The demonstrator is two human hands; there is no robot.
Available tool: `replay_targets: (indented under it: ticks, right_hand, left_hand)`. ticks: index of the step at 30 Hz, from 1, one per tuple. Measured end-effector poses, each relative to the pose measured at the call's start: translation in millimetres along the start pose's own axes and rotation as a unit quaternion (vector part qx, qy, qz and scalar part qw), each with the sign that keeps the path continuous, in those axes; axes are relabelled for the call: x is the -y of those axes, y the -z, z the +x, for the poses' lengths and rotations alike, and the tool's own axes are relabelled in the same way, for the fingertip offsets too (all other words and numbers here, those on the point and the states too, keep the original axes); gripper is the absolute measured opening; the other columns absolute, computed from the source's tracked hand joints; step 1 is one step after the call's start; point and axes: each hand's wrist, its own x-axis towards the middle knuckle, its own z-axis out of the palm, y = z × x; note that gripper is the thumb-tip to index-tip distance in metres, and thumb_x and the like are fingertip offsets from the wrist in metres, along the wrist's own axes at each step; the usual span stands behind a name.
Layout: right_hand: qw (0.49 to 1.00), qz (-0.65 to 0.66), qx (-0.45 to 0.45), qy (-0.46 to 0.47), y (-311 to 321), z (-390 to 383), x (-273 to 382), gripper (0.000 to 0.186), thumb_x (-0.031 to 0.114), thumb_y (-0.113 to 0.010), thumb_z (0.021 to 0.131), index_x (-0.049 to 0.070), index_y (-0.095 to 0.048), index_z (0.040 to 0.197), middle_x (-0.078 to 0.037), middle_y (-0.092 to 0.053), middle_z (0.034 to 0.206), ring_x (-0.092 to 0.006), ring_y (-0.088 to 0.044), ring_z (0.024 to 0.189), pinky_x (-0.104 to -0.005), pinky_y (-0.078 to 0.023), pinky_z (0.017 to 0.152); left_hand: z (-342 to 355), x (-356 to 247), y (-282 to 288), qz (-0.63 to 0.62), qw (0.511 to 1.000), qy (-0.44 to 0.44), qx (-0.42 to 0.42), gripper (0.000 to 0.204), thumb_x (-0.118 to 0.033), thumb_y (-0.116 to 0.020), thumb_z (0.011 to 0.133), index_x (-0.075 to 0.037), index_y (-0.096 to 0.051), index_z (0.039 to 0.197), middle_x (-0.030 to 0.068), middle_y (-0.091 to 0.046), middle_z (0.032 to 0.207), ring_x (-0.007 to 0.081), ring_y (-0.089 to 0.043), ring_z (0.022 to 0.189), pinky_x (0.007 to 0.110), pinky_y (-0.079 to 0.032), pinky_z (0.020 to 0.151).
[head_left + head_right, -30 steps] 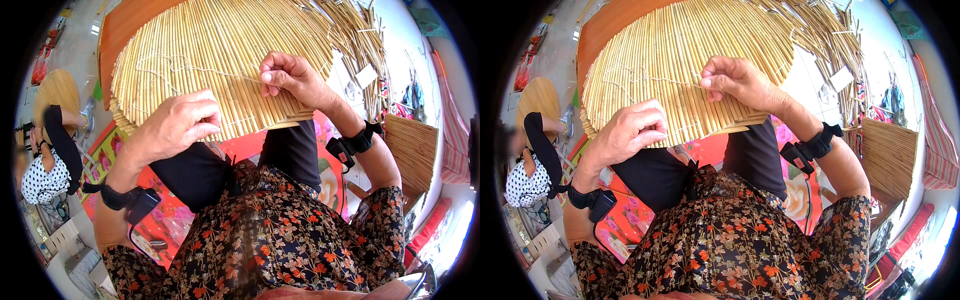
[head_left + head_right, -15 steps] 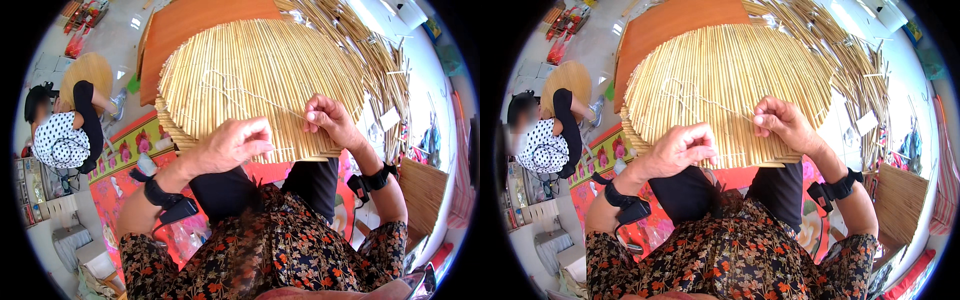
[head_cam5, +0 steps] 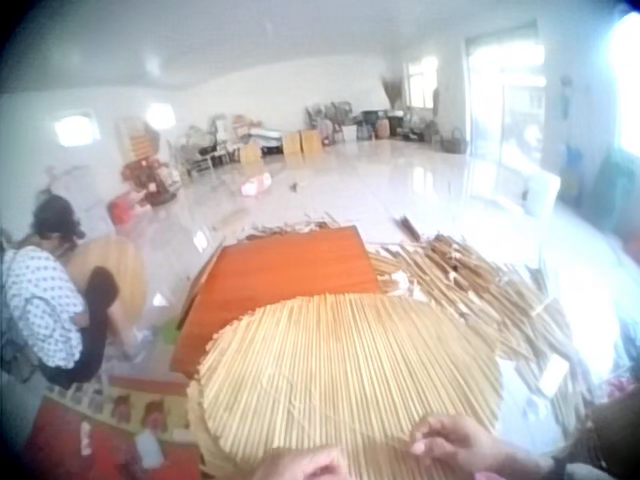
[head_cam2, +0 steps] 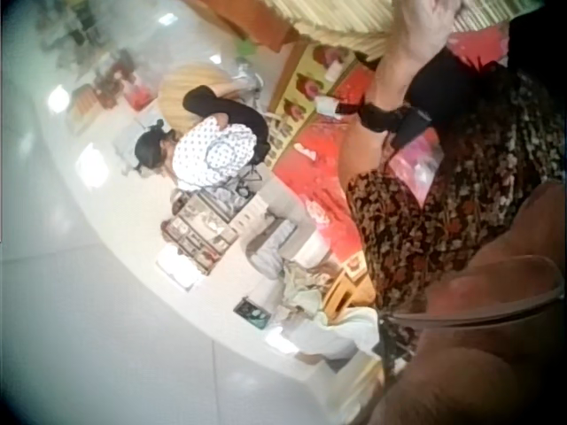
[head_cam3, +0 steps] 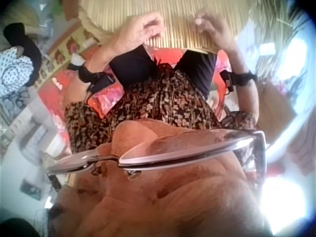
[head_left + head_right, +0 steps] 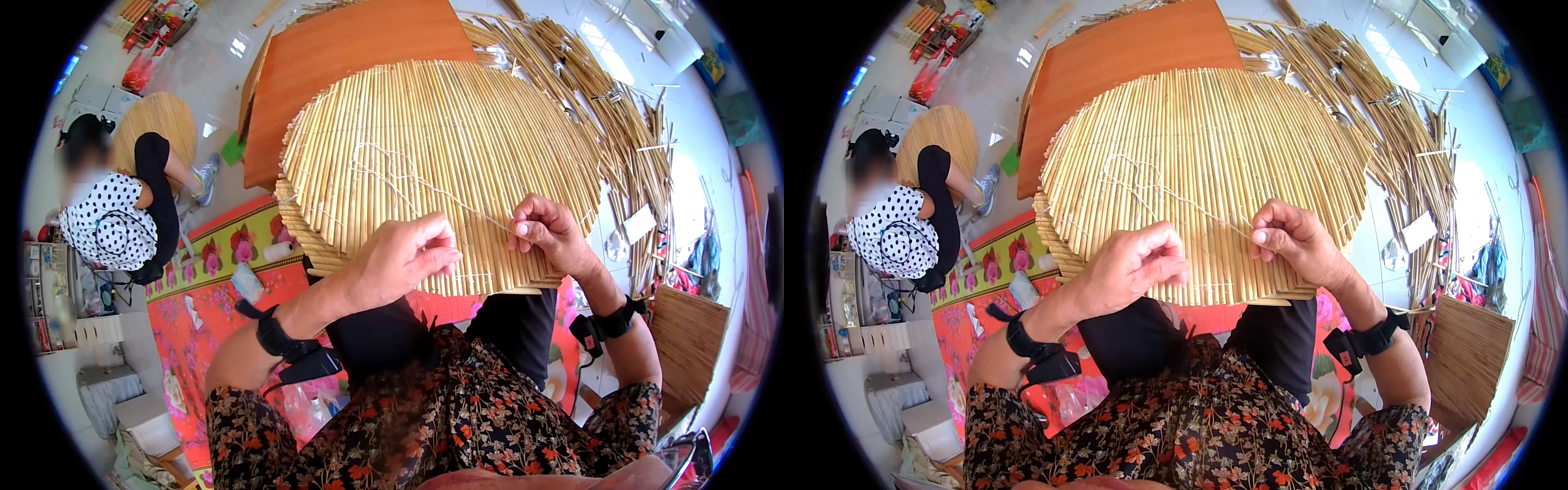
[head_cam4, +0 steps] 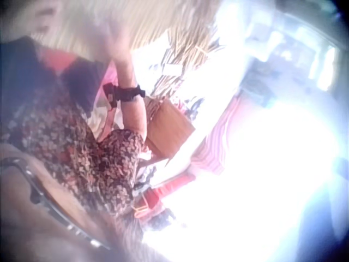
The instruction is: The person weaves a straw fan by hand, threading white string through bamboo slats to secure them in a circular pattern. They use a needle to guide the string and occasionally use a green utility knife to trim the materials.
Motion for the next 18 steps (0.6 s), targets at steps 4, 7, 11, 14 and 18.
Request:
replay_targets:
  ticks: [4, 7, 11, 14, 18]
  right_hand:
    - [0.999, 0.028, -0.02, 0.021, 1.6, 0.2, -6.0, 0.017, 0.02, -0.061, 0.1, 0.004, -0.057, 0.095, -0.001, -0.062, 0.076, -0.0078, -0.058, 0.07, -0.0239, -0.05, 0.068]
    - [0.994, 0.098, -0.045, 0.033, 1.9, -0.7, -10.1, 0.015, 0.018, -0.06, 0.099, 0.004, -0.057, 0.095, -0.001, -0.059, 0.073, -0.0099, -0.06, 0.068, -0.0255, -0.052, 0.068]
    - [0.978, 0.192, -0.065, 0.051, 7.1, -1.5, -13.5, 0.011, 0.014, -0.056, 0.101, 0.005, -0.056, 0.095, -0.003, -0.058, 0.071, -0.0139, -0.062, 0.067, -0.0279, -0.054, 0.067]
    - [0.963, 0.256, -0.048, 0.076, -2.5, 2.7, -11.2, 0.011, 0.014, -0.056, 0.101, 0.004, -0.056, 0.095, -0.006, -0.06, 0.073, -0.0151, -0.063, 0.066, -0.0286, -0.055, 0.066]
    - [0.982, 0.181, -0.028, 0.035, -4.7, -0.7, -5.4, 0.013, 0.016, -0.056, 0.101, 0.004, -0.056, 0.096, -0.003, -0.062, 0.073, -0.0113, -0.061, 0.067, -0.027, -0.052, 0.064]
  left_hand:
    - [-21.2, -6.7, 29.1, 0.383, 0.897, -0.194, -0.102, 0.026, -0.017, -0.076, 0.084, -0.003, -0.055, 0.088, 0.0068, -0.056, 0.074, 0.0189, -0.058, 0.065, 0.032, -0.048, 0.06]
    - [-47.3, -22.7, 58.1, 0.533, 0.799, -0.217, -0.174, 0.034, -0.027, -0.08, 0.077, -0.004, -0.059, 0.091, 0.0078, -0.055, 0.075, 0.0259, -0.058, 0.069, 0.038, -0.047, 0.063]
    - [-86.4, -24.6, 110.6, 0.688, 0.677, -0.123, -0.231, 0.027, -0.022, -0.078, 0.08, -0.004, -0.063, 0.094, 0.0088, -0.058, 0.078, 0.027, -0.059, 0.071, 0.039, -0.046, 0.064]
    - [-134.7, -24.2, 138.3, 0.645, 0.69, -0.046, -0.325, 0.015, -0.013, -0.075, 0.084, -0.003, -0.064, 0.09, 0.0114, -0.062, 0.079, 0.0281, -0.062, 0.07, 0.036, -0.049, 0.062]
    - [-136.7, 11.3, 119.6, 0.507, 0.757, -0.037, -0.411, 0.014, -0.004, -0.069, 0.088, 0.001, -0.066, 0.101, 0.013, -0.067, 0.086, 0.0225, -0.067, 0.073, 0.029, -0.051, 0.064]
